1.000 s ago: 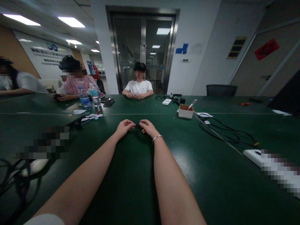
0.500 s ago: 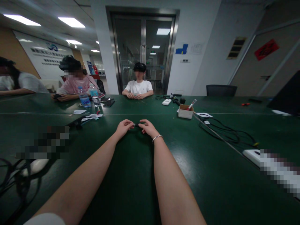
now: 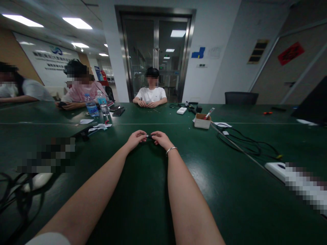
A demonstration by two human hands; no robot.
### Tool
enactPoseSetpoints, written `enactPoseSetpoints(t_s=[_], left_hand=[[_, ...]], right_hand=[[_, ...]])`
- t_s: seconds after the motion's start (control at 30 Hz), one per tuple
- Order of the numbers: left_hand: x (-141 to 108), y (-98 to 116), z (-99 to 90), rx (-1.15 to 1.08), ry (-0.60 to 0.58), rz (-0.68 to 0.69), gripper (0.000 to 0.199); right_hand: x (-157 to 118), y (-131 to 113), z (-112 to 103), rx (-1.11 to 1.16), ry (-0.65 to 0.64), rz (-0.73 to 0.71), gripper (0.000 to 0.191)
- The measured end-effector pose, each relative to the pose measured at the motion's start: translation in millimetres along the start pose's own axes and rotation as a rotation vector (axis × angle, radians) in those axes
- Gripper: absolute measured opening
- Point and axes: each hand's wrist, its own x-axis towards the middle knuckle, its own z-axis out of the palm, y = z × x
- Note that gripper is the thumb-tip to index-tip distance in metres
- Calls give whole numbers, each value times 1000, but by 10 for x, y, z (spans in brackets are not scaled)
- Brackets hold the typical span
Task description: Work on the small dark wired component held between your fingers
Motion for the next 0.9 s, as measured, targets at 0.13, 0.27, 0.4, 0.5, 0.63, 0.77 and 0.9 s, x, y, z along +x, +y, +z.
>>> enactPoseSetpoints(t_s=[0.13,0.27,0.4,0.5,0.63,0.77,0.9], left_hand=[[16,-39,1,19,7,24,22],[28,-65,-6,63,32,35,22],[14,-31,-1,45,19,29,26],[2,7,13,15,7,13,22],[8,-14,16,30,-13,22,20],[42,-96,-5,78,-13,78,23],[60,-122,-15,74,2,72,27]], right_hand=[[-3,3,4,12,13,-8,15],[-5,5,3,9,6,-8,16],[-4,6,-2,7,-6,-14,16],[4,16,-5,8,-4,-19,17],[18,38,-8,6,12,-19,16],[17,39,-6,14,21,-20,16],[1,13,-1,13,20,-11,16]])
